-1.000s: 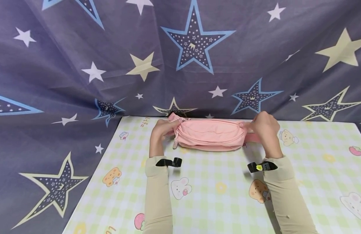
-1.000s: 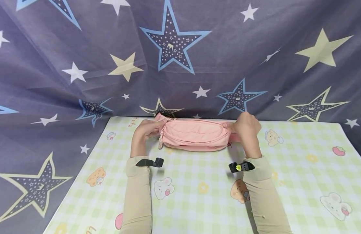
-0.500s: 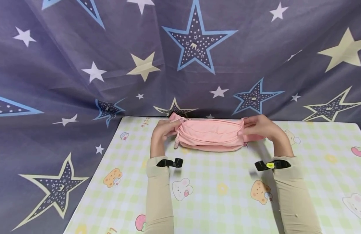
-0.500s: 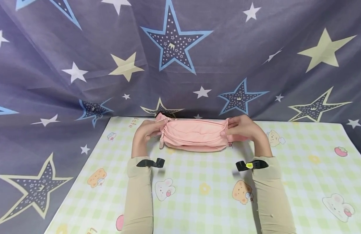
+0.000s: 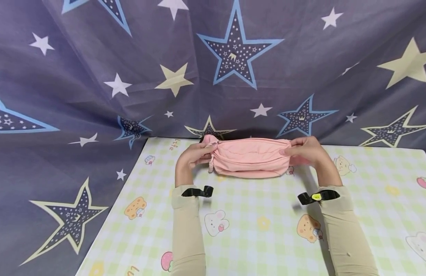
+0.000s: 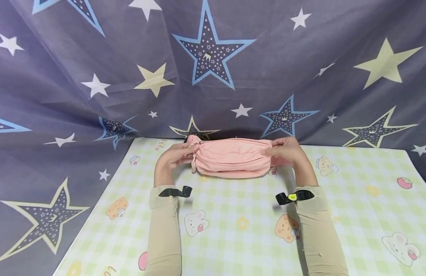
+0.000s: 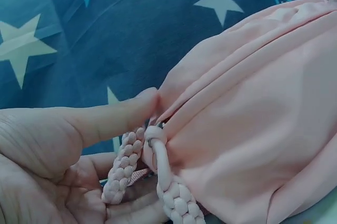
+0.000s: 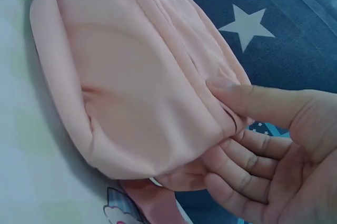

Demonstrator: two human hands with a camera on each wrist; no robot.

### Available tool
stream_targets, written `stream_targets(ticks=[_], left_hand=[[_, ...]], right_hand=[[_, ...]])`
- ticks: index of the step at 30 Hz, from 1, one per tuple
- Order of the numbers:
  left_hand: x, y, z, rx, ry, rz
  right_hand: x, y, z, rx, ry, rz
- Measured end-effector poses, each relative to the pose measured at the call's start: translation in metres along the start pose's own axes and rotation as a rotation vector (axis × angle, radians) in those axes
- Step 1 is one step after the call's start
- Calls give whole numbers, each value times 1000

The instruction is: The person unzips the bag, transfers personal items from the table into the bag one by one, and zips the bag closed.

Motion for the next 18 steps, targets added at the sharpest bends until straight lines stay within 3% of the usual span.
stream_targets(ticks=[8,12,18], left_hand=[[7,-9,2,164,-69,81],[18,-15,8,198,-115,95],[34,-18,18,244,-225,128]], right_hand=[[-7,7,11,19,5,128],[-13,12,20,56,34,213],[-22,16,33,85,63,99]])
Point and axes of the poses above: each hand's wrist, its own z-axis away from the middle knuckle, its own y-axis out of the back of the hand, x = y × z, the point moved 2 cm from there along -z, towards the middle knuckle, and after that the axes turned 9 degrees about -y, right-handed, at the moved point
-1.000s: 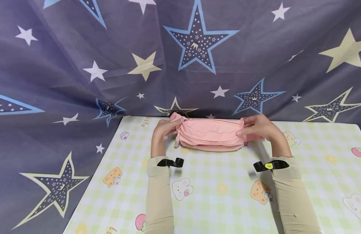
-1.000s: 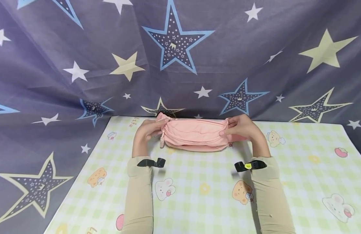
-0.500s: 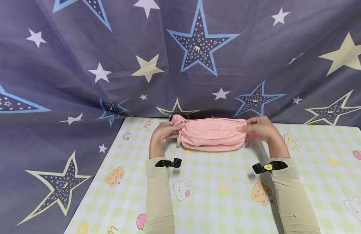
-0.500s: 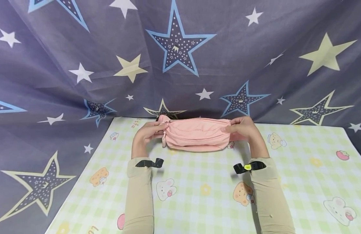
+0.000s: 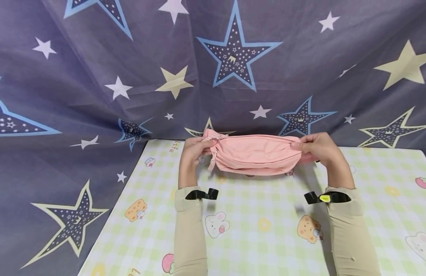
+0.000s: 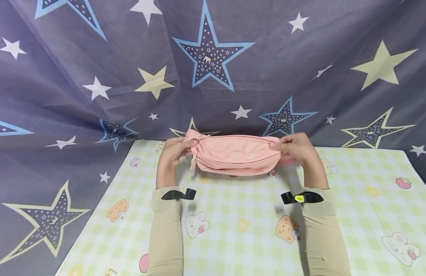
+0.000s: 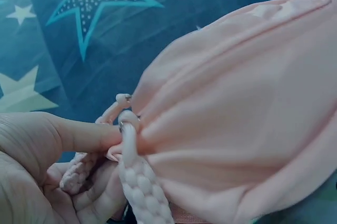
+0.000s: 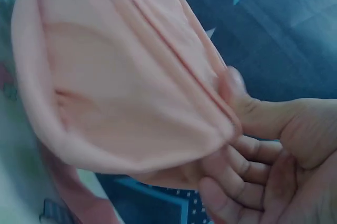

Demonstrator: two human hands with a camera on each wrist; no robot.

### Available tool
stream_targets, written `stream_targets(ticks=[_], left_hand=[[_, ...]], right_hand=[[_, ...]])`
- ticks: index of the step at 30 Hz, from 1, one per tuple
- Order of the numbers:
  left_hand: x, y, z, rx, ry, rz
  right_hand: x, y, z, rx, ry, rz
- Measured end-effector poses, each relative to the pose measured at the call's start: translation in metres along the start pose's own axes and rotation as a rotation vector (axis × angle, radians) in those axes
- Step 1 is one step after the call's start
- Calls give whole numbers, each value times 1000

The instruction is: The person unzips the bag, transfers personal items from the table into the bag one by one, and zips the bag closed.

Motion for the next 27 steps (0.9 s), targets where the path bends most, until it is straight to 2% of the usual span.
stream_targets(ticks=[2,6,9,12,20,24,27], left_hand=[[3,-1,1,6,-40,2],[5,-2,1,11,-107,-26],[2,-4,-1,22,-119,-43],[-3,-6,-4,43,-104,-42],[-11,-4,-10,162,-127,-29],[-19,2,-15,235,-107,-26],[-29,6,-16,256,-86,4]], right_hand=[[-4,-1,3,24,13,-75],[-11,-5,8,134,33,-150],[-14,-8,9,233,27,-155],[-12,-9,6,290,10,-151],[-5,-19,-8,343,-11,-69],[-1,-30,-16,348,-8,-22],[5,-37,-21,347,-23,-5]])
Point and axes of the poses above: each hand's wrist, its own z-axis away from the middle knuckle, its own y-axis out of the back of the hand, x = y × z, the point moved 2 cm from there along -z, towards the middle knuckle, and after that the axes turned 9 degrees about -y, right-handed, at the moved point
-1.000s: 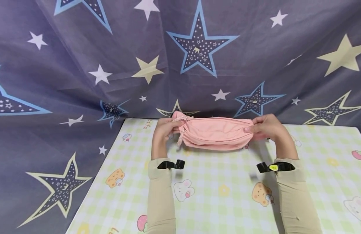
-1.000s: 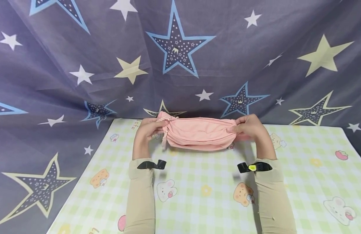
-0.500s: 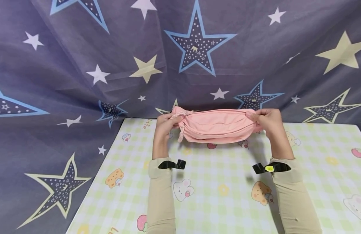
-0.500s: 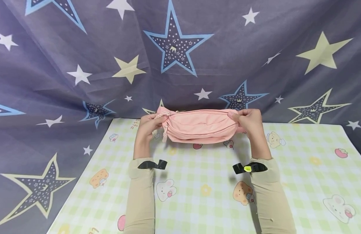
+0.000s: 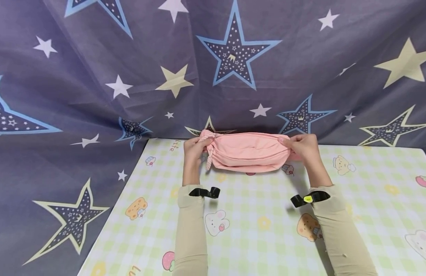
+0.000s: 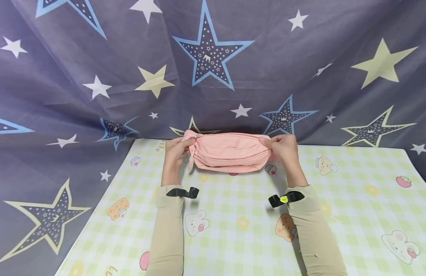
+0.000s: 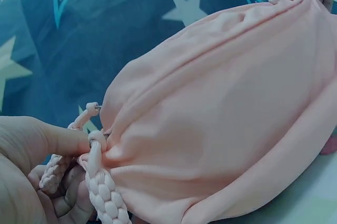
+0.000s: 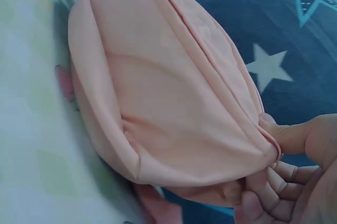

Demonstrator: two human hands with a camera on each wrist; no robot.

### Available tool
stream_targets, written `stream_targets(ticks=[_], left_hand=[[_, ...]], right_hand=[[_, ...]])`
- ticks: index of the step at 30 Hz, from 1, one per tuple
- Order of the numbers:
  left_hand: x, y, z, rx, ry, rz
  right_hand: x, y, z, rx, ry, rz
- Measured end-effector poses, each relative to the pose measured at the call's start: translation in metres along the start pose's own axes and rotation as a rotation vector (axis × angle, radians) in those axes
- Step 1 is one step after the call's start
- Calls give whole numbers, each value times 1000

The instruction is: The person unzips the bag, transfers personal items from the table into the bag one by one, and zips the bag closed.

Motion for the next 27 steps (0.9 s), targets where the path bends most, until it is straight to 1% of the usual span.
stream_targets(ticks=[3,5,8,10,12,14,16,18,20,23,26,27], left_hand=[[-8,1,-2,3,18,7],[-11,0,-3,-7,23,2],[-11,2,-5,-39,31,-59],[-9,5,-5,-88,39,-98],[-6,9,-5,-140,48,-137],[-3,13,-4,-200,63,-170],[1,17,-3,-248,81,-193],[4,19,-2,-280,97,-237],[7,17,1,-312,101,-271],[10,11,3,-334,92,-336],[12,6,6,-340,85,-358],[12,5,6,-336,83,-370]], right_hand=[[3,-3,-2,8,-3,29],[3,-2,-3,10,-6,48],[2,-1,-2,-45,-17,59],[1,1,-3,-86,-7,86],[1,5,-4,-134,24,126],[1,8,-6,-163,60,171],[2,10,-8,-193,86,179],[3,10,-9,-201,102,153],[4,8,-10,-188,128,103],[4,5,-11,-150,189,34],[5,2,-11,-129,243,18],[6,1,-11,-128,248,21]])
Point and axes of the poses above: each hand's wrist, its own z-axis away from the middle knuckle, its own y-axis out of the back of the hand, x = y × z, the point moved 2 cm from there along -z, towards the middle knuckle, and after that the axes turned 9 degrees about -y, right-handed, at the moved point
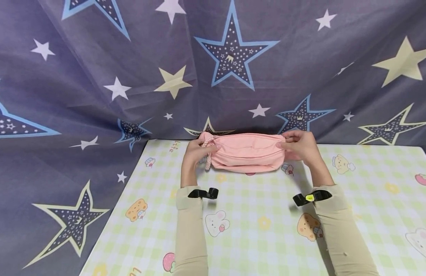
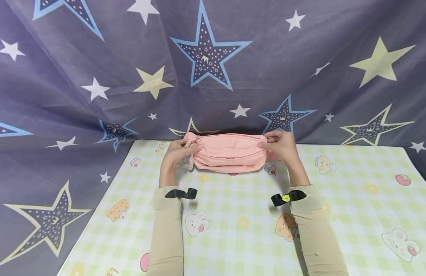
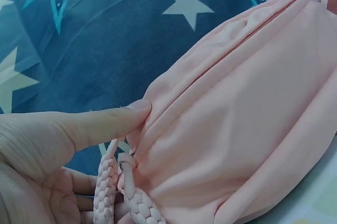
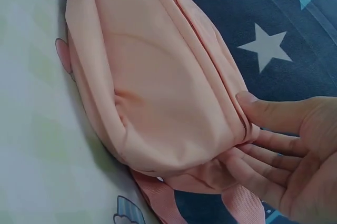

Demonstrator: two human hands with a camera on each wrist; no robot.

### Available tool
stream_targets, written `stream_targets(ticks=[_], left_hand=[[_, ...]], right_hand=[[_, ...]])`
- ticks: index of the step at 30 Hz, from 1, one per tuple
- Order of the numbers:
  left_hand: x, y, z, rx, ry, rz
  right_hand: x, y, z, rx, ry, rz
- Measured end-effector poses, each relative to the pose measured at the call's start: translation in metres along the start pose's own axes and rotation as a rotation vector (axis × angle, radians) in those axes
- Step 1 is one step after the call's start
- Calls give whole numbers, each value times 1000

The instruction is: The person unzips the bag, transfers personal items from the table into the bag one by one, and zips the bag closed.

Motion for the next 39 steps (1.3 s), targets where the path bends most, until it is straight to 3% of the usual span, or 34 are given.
stream_targets(ticks=[13,19,28,31,39], left_hand=[[0,-1,1,-1,96,-47],[3,-2,1,4,89,-45],[0,-3,-1,2,112,-81],[-2,-5,-2,24,119,-50],[-6,-11,-5,122,83,-4]], right_hand=[[1,-3,1,-56,-37,26],[0,-4,1,-63,-45,-1],[2,-8,2,-89,-123,-65],[5,-10,1,-66,-117,-76],[14,-18,-8,114,-25,71]])
Point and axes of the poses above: each hand's wrist, its own z-axis away from the middle knuckle, its own y-axis out of the back of the hand, x = y × z, the point moved 2 cm from there along -z, towards the middle knuckle, and after that the axes turned 9 degrees about -y, right-handed, at the moved point
